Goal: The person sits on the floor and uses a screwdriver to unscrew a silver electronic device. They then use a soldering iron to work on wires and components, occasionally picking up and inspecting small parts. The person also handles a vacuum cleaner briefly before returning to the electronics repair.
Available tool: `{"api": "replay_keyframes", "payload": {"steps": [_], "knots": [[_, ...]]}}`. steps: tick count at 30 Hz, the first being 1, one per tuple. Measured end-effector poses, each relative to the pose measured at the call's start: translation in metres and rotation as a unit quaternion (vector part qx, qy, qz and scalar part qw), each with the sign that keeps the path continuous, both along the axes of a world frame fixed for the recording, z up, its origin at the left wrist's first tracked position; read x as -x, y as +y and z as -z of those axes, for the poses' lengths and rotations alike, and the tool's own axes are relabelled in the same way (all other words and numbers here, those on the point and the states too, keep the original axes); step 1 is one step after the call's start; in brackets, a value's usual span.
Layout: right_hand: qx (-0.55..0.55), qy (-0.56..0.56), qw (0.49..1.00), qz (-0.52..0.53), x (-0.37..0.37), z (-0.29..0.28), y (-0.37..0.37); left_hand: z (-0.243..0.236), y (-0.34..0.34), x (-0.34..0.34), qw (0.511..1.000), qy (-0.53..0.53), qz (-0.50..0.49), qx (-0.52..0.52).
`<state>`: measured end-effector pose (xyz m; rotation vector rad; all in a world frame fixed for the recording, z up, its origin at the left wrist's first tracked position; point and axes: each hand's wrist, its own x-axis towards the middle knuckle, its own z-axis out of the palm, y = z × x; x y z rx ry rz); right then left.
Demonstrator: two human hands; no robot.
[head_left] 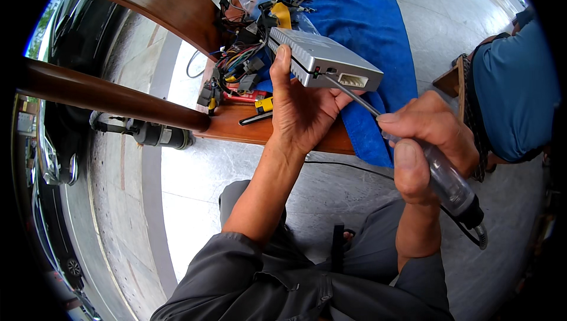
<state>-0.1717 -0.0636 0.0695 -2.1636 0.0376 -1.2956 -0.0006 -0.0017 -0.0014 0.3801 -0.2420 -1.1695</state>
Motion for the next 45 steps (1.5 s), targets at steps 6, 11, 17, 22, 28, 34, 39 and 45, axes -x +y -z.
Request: {"api": "replay_keyframes", "payload": {"steps": [6,11,17,22,28,34,39,45], "knots": [[0.065,-0.010,0.998,0.009,-0.005,-0.001,0.003,0.002,0.000,0.000,1.000,-0.008,-0.011,-0.014],[0.131,-0.006,0.991,0.038,-0.008,0.010,0.019,0.005,-0.005,0.000,1.000,-0.006,-0.016,-0.005],[0.140,-0.009,0.989,0.046,-0.008,0.018,0.020,0.006,-0.005,0.001,1.000,-0.005,-0.020,-0.005],[0.139,-0.004,0.989,0.048,-0.010,0.020,0.023,0.007,-0.003,-0.001,1.000,0.005,-0.018,0.001],[0.124,-0.012,0.991,0.053,-0.008,0.014,0.020,0.004,-0.004,0.001,1.000,0.004,-0.015,-0.002],[0.092,-0.031,0.994,0.048,-0.012,0.006,0.022,0.006,-0.001,-0.002,1.000,0.000,-0.017,0.000],[0.058,-0.036,0.997,0.025,-0.005,0.001,0.017,0.008,-0.003,-0.001,1.000,-0.004,-0.013,-0.003],[0.009,-0.006,1.000,-0.016,0.022,-0.006,0.014,0.001,0.000,-0.001,1.000,-0.005,-0.010,-0.003]]}}
